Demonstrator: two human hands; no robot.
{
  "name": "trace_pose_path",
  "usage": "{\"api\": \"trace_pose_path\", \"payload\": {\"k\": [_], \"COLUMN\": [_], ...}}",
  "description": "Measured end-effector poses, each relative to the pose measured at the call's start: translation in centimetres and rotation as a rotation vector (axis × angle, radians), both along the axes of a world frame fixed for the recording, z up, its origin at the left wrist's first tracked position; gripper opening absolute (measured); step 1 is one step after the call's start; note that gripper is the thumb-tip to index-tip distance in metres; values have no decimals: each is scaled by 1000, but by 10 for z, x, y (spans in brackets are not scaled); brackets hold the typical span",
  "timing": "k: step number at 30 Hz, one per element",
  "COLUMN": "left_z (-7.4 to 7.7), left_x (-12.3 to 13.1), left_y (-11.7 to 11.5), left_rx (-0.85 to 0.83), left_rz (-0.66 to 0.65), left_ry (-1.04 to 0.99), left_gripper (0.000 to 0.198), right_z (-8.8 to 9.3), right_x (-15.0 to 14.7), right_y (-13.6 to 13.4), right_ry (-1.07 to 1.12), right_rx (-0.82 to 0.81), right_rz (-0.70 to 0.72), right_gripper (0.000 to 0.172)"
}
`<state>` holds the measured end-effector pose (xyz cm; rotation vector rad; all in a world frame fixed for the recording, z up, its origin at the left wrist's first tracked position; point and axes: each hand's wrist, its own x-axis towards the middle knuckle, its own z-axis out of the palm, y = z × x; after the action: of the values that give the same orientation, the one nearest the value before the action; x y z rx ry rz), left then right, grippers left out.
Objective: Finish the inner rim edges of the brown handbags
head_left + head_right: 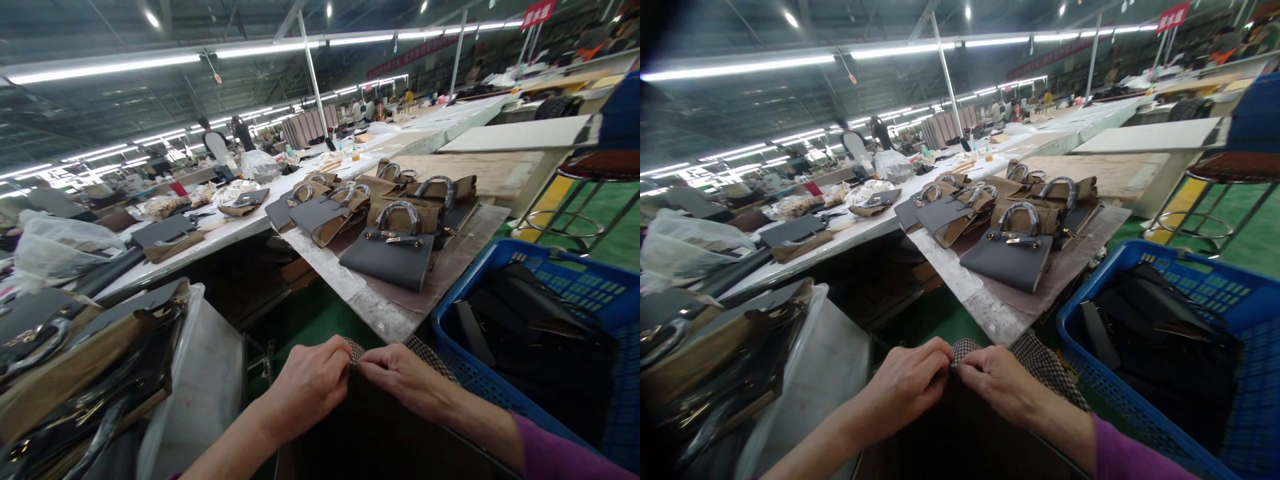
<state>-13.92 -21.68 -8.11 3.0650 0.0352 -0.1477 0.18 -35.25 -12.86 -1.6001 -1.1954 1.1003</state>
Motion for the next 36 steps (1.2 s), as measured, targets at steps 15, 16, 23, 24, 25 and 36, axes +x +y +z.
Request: {"api": "trace_pose_path", "payload": {"k": [15, 16, 23, 24, 25, 36], "left_z": [0, 0, -6, -7, -9, 2], "left_x": [-8, -9, -6, -5, -5, -8], "left_y": [-3, -3, 6, 9, 11, 20], "left_rx": [-35, -51, -699, -848, -978, -915], "left_rz": [65, 76, 362, 415, 458, 410], "left_ry": [-7, -18, -78, -69, -58, 73], "left_gripper": [10, 9, 18, 24, 30, 26], "right_z": [2, 1, 5, 7, 10, 16], "right_x": [-13, -14, -15, -14, -13, -9], "right_y": [7, 6, -3, -5, -6, -2], "right_ry": [-44, -53, -133, -147, -160, -395], "right_rx": [-2, 1, 6, 14, 21, -13], "right_rz": [-52, -51, -8, 17, 46, 161], "right_gripper": [34, 34, 38, 40, 41, 16]}}
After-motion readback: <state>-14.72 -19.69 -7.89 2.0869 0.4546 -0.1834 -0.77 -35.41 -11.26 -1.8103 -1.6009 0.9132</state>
